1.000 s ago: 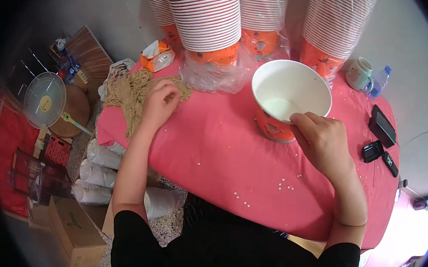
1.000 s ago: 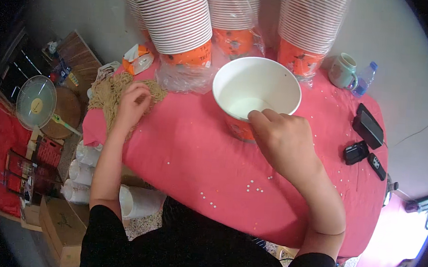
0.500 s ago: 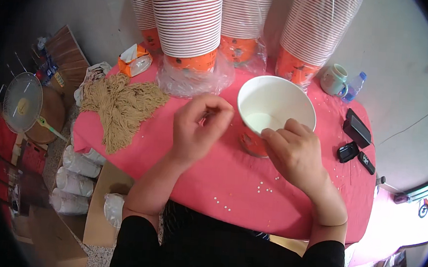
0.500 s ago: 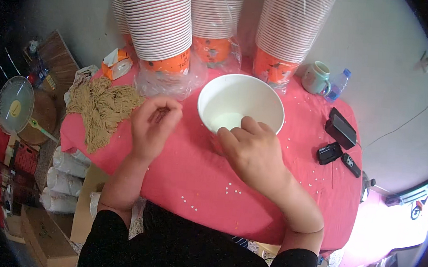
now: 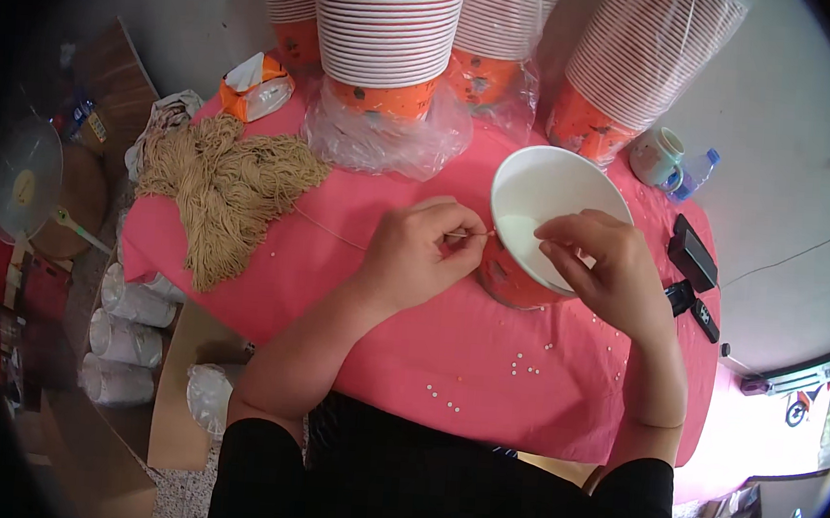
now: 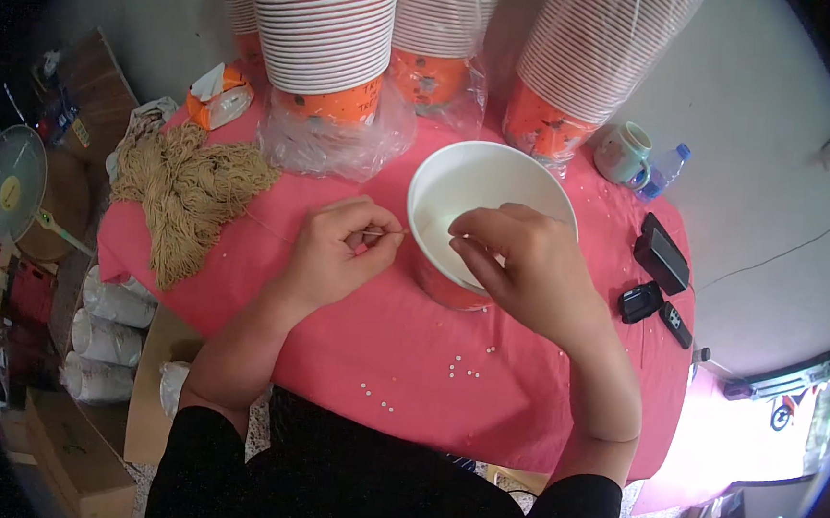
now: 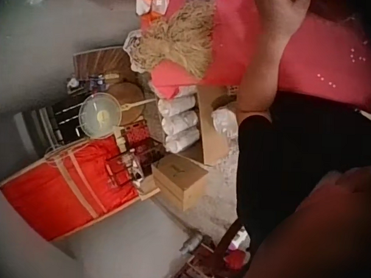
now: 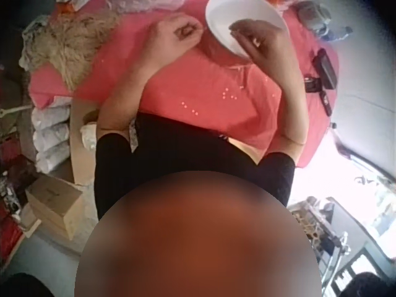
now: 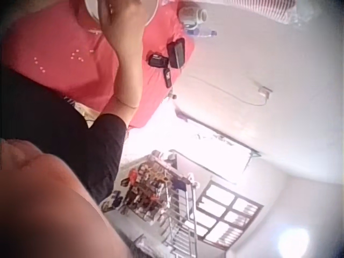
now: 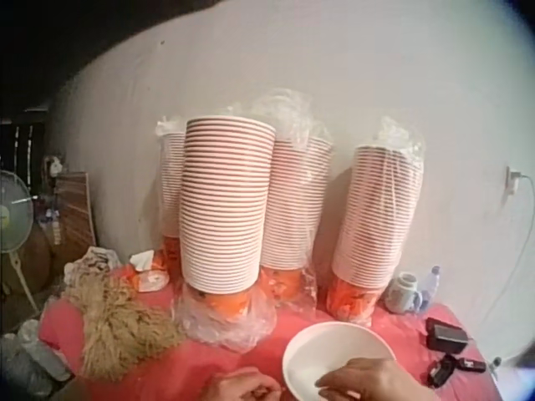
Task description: Threading and securing rubber bands onto paper buckets.
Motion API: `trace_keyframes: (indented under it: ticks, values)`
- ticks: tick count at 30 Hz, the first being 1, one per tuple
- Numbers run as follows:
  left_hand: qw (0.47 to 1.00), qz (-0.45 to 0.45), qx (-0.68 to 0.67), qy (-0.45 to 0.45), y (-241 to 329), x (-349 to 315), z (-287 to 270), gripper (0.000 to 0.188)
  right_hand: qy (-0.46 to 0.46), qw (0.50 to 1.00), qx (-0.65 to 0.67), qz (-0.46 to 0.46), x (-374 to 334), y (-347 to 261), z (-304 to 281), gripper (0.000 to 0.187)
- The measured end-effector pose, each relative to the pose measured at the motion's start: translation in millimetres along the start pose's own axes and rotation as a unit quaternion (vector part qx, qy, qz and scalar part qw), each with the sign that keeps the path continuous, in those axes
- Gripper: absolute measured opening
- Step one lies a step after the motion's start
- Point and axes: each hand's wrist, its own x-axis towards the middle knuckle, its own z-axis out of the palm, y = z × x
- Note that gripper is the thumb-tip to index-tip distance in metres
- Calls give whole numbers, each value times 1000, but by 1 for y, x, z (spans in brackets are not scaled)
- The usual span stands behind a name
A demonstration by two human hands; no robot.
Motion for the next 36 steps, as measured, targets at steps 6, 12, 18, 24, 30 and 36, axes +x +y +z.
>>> trace_keyframes:
  ticks: [6,12,18,24,30,36]
  values:
    - [998,11,50,25,-6,-1,1,8,-86,995,-44,4,22,3,6,12]
    - [992,46,113,38,-4,-1,0,9,-151,988,-10,44,35,4,15,18]
    - [984,73,154,51,-4,-1,-1,9,-165,984,17,59,35,2,19,19]
    - [981,79,168,57,-4,-1,-2,9,-176,980,48,76,36,0,21,19]
    - [982,77,164,54,-3,1,-2,9,-170,981,57,77,34,5,24,18]
    - [984,79,149,57,-5,-1,-1,10,-173,979,68,79,36,1,25,17]
